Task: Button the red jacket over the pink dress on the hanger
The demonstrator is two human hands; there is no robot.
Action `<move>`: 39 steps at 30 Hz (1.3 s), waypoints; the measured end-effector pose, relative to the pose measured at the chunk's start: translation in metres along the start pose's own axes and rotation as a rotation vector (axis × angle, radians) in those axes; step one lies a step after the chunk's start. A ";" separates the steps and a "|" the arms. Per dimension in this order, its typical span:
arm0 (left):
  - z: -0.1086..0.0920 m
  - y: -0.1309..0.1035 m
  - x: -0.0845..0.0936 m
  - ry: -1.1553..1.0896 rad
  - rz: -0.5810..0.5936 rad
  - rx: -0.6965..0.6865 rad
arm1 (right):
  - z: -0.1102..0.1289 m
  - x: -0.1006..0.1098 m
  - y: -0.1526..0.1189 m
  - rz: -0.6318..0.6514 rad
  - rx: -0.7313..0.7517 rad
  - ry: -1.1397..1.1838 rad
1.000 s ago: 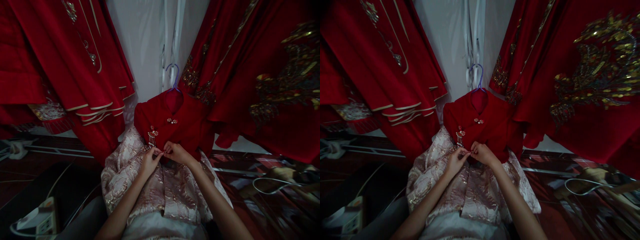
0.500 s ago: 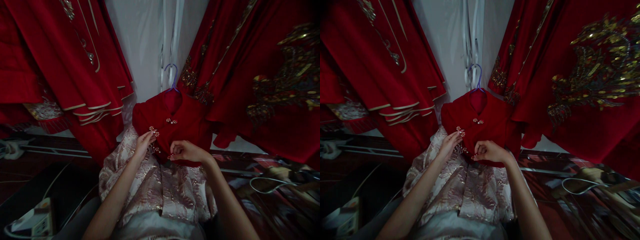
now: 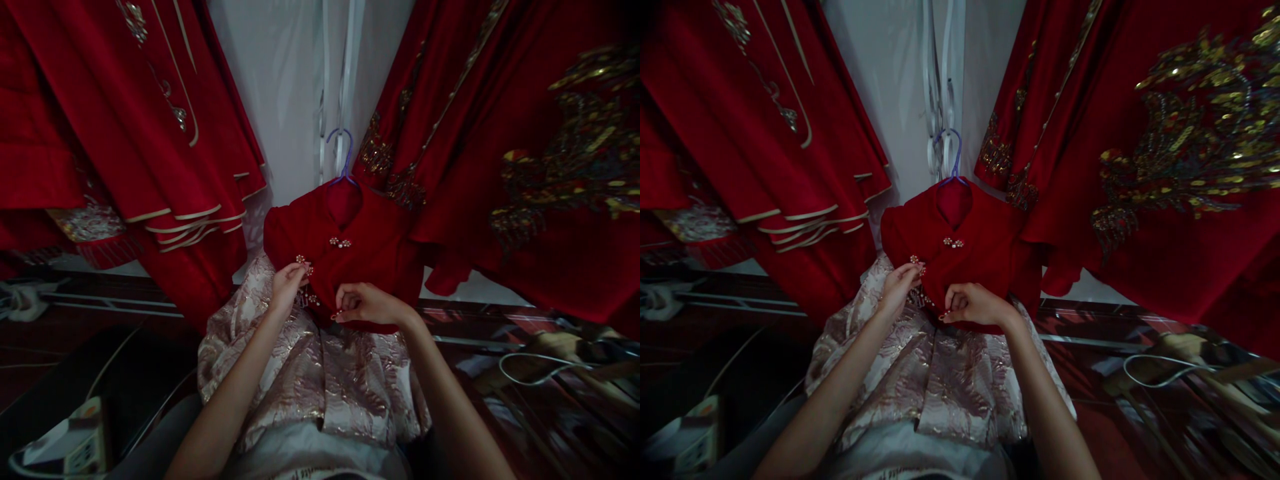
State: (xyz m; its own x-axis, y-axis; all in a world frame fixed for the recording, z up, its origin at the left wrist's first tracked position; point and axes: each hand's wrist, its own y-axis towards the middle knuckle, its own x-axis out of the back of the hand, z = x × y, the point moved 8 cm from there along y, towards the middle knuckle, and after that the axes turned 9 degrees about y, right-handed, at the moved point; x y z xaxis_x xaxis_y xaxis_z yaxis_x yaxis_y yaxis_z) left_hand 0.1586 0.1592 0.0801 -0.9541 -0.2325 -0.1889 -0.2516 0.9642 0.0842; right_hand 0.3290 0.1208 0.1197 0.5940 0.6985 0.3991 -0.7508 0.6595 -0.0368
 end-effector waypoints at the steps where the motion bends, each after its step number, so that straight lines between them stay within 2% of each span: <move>1: 0.001 0.000 -0.001 0.022 0.004 0.019 | 0.000 0.000 0.000 0.001 -0.005 -0.007; 4: 0.004 0.000 -0.016 0.167 0.122 0.084 | -0.003 -0.002 -0.002 0.032 -0.046 -0.009; 5: 0.000 0.001 -0.023 0.240 0.167 0.065 | -0.006 -0.003 -0.004 0.056 -0.072 -0.008; 7: -0.018 0.004 -0.037 0.381 0.222 -0.096 | -0.012 -0.005 -0.008 0.119 -0.140 -0.006; 10: -0.063 0.005 -0.058 0.587 0.212 -0.481 | -0.021 -0.007 -0.014 0.199 -0.226 0.001; 13: -0.096 0.001 -0.080 0.948 0.198 -0.772 | -0.023 -0.005 -0.017 0.205 -0.244 0.010; 15: -0.107 -0.001 -0.094 1.180 0.204 -0.913 | -0.023 -0.004 -0.017 0.199 -0.238 0.014; 17: -0.114 -0.001 -0.105 1.317 0.231 -1.016 | -0.022 -0.004 -0.018 0.198 -0.234 0.016; 22: -0.123 0.002 -0.120 1.364 0.331 -1.204 | -0.020 0.000 -0.022 0.194 -0.249 0.021; 27: -0.126 0.003 -0.122 1.267 0.438 -1.256 | -0.021 0.001 -0.022 0.181 -0.268 0.017; 33: -0.124 0.002 -0.124 1.285 0.530 -1.206 | -0.020 0.000 -0.020 0.155 -0.251 0.010; 36: -0.124 0.006 -0.120 1.299 0.540 -1.130 | -0.017 0.000 -0.019 0.154 -0.242 0.003; 39: -0.130 0.009 -0.111 1.196 0.506 -1.088 | -0.012 0.003 -0.016 0.114 -0.198 -0.018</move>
State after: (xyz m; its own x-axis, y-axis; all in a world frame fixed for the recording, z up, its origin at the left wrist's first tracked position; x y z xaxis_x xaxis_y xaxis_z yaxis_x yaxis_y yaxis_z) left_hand 0.2411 0.1774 0.2292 -0.4199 -0.4011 0.8142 0.5938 0.5570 0.5806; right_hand 0.3468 0.1156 0.1108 0.5017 0.7679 0.3983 -0.7407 0.6192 -0.2608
